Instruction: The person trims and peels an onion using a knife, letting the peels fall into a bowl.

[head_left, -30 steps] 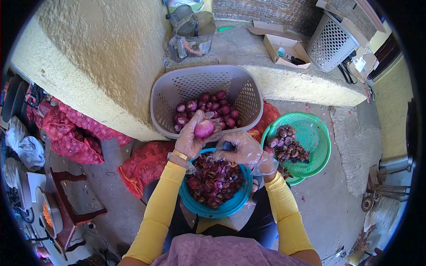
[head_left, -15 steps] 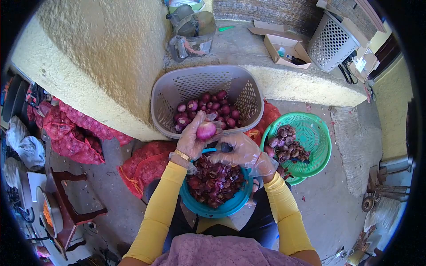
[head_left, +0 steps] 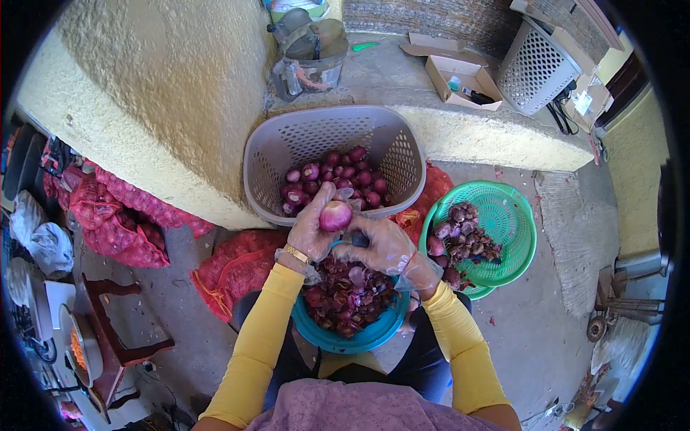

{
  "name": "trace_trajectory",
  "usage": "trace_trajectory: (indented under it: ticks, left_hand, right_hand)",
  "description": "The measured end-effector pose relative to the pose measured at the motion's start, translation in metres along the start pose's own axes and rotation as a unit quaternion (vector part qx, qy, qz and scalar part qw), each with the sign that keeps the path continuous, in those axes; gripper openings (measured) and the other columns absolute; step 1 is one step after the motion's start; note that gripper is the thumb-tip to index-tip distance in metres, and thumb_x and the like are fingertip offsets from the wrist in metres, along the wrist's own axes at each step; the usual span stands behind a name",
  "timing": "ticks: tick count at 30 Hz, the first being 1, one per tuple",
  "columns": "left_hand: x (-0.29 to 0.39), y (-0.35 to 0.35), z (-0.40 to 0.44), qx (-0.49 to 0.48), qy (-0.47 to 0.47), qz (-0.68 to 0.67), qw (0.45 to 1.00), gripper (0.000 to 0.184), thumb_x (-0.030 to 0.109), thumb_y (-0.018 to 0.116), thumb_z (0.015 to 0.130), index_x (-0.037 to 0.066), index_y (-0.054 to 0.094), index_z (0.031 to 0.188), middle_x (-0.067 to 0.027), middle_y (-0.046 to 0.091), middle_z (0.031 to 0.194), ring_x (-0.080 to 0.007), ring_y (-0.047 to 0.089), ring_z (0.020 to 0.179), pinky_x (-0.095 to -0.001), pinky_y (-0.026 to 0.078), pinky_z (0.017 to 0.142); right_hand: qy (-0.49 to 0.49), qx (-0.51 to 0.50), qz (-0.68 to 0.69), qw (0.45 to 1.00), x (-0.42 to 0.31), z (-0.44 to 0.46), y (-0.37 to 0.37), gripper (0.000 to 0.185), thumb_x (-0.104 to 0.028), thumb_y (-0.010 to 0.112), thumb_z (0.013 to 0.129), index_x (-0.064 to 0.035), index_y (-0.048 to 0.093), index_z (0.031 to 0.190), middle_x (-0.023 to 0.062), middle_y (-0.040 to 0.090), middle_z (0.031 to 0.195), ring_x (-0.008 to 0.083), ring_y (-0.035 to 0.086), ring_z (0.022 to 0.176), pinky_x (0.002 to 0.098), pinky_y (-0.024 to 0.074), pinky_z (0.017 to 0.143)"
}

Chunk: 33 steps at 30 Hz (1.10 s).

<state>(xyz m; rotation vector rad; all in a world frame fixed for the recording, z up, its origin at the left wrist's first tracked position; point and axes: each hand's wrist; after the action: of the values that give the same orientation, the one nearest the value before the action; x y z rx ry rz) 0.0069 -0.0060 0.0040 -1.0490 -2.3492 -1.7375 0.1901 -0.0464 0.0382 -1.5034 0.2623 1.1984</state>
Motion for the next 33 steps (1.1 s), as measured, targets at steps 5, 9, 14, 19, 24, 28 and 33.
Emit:
trace_trajectory:
  ticks: [5,9,14,19,24,28,33]
  left_hand:
    - [0.002,0.01,-0.007,0.01,-0.021,0.024,0.999,0.034,0.036,0.065,0.103,0.004,0.063,0.113,-0.0123,0.068,0.112,-0.0283,0.068,0.108,-0.0441,0.059,0.093]
    - [0.0,0.004,-0.002,0.007,-0.034,0.024,0.999,0.035,0.037,0.064,0.103,0.004,0.063,0.113,-0.0127,0.068,0.113,-0.0282,0.068,0.107,-0.0438,0.059,0.093]
    - [-0.001,-0.003,0.003,-0.001,-0.041,0.02,0.999,0.048,0.041,0.069,0.099,-0.001,0.064,0.122,-0.0193,0.07,0.113,-0.0305,0.068,0.105,-0.0466,0.058,0.095]
    - [-0.002,0.001,0.0,-0.011,-0.044,0.004,0.999,0.044,0.038,0.064,0.103,-0.001,0.06,0.121,-0.0195,0.07,0.113,-0.0295,0.069,0.104,-0.0426,0.06,0.091]
    - [-0.006,-0.007,0.006,-0.01,-0.067,-0.029,0.997,0.047,0.039,0.065,0.102,-0.003,0.06,0.123,-0.0223,0.069,0.115,-0.031,0.07,0.105,-0.0435,0.06,0.094]
    - [-0.006,-0.017,0.012,0.001,-0.083,-0.071,0.994,0.051,0.04,0.068,0.1,-0.002,0.06,0.127,-0.0222,0.069,0.116,-0.0336,0.067,0.108,-0.0484,0.057,0.098]
    - [0.001,-0.015,0.008,-0.055,-0.099,-0.08,0.99,0.046,0.036,0.068,0.1,-0.001,0.06,0.126,-0.0215,0.067,0.119,-0.034,0.066,0.112,-0.0503,0.055,0.1]
  right_hand:
    - [0.042,0.134,-0.141,0.98,-0.004,-0.001,0.007,0.055,-0.05,0.08,0.082,-0.0047,0.067,0.11,0.02,0.071,0.08,0.042,0.07,0.076,0.05,0.0554,0.067]
    - [0.035,0.139,-0.16,0.977,-0.012,0.002,0.003,0.057,-0.049,0.079,0.083,-0.0039,0.066,0.115,0.0207,0.071,0.08,0.0411,0.07,0.074,0.0497,0.0555,0.065]
    - [0.012,0.173,-0.167,0.971,-0.011,0.003,0.004,0.056,-0.048,0.078,0.085,-0.0049,0.067,0.119,0.0207,0.07,0.078,0.0407,0.07,0.074,0.0498,0.0548,0.064]
    - [0.021,0.168,-0.168,0.971,-0.01,0.003,0.005,0.051,-0.049,0.077,0.085,-0.0075,0.07,0.114,0.0202,0.07,0.079,0.0408,0.07,0.074,0.0498,0.0541,0.063]
    - [0.031,0.157,-0.176,0.971,-0.008,0.004,0.005,0.046,-0.048,0.076,0.087,-0.0073,0.07,0.108,0.0192,0.07,0.079,0.0408,0.069,0.073,0.0498,0.0537,0.063]
    - [0.0,0.14,-0.181,0.974,-0.003,0.005,0.008,0.042,-0.048,0.073,0.09,-0.0063,0.067,0.094,0.0184,0.068,0.078,0.0401,0.068,0.072,0.0499,0.0531,0.063]
    - [-0.026,0.096,-0.187,0.977,-0.005,0.006,0.002,0.044,-0.048,0.07,0.092,-0.0055,0.062,0.083,0.0172,0.066,0.076,0.0397,0.067,0.072,0.0497,0.0525,0.064]
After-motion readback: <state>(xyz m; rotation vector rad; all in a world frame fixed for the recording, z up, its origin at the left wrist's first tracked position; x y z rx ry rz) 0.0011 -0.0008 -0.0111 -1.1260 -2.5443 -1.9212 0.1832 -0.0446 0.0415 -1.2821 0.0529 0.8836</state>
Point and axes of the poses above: each hand's wrist, its own z-axis towards the middle knuckle, its own y-axis out of the palm, x = y × z
